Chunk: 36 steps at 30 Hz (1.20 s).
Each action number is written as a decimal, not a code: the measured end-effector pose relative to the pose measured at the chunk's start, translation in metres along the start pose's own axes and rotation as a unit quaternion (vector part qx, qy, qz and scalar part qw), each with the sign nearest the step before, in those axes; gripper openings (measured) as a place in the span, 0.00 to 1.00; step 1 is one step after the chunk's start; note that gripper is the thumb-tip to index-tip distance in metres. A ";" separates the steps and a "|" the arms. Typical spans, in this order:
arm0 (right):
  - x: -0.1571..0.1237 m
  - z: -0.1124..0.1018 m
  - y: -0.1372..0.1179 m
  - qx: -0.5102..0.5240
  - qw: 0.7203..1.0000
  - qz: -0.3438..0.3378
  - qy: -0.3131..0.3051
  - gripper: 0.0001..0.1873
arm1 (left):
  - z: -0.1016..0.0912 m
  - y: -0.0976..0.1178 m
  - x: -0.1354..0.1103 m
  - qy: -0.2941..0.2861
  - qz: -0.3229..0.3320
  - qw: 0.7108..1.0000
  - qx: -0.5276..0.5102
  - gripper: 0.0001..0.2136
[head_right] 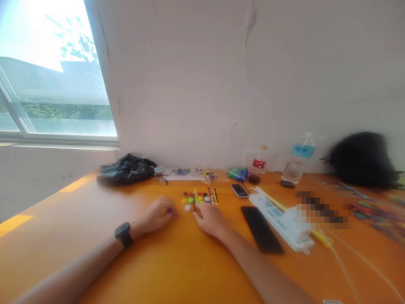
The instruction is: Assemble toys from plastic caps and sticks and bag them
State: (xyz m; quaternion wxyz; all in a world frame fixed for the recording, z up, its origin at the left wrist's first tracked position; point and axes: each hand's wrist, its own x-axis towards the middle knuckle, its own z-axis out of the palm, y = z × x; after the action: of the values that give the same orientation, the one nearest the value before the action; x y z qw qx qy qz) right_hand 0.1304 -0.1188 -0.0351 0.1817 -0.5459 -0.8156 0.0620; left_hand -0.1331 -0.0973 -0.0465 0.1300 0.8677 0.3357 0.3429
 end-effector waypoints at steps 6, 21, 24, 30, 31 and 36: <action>-0.001 -0.003 -0.003 0.016 1.000 0.017 0.016 0.08 | -0.002 -0.010 -0.001 0.042 0.014 0.999 -0.002 0.26; 0.001 0.008 0.004 -0.016 1.000 -0.008 0.015 0.17 | 0.007 0.026 -0.004 -0.092 0.104 0.987 0.084 0.26; 0.001 0.009 0.005 -0.016 1.000 -0.002 0.009 0.16 | 0.008 0.026 -0.002 -0.073 0.111 0.989 0.061 0.19; 0.002 0.009 0.005 -0.006 1.000 0.015 0.012 0.13 | 0.008 0.029 -0.001 -0.075 0.126 0.988 0.040 0.12; 0.002 0.008 0.005 -0.004 1.000 0.013 0.011 0.13 | 0.008 0.030 -0.001 -0.078 0.129 0.988 0.037 0.11; 0.003 0.007 0.004 0.007 1.000 0.018 0.008 0.08 | 0.009 0.030 -0.001 -0.073 0.135 0.988 0.019 0.11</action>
State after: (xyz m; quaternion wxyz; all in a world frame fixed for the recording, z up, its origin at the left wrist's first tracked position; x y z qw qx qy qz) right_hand 0.1304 -0.1141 -0.0426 0.1909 -0.5593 -0.8039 0.0669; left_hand -0.1127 -0.1204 -0.0400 0.0906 0.9300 0.2118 0.2866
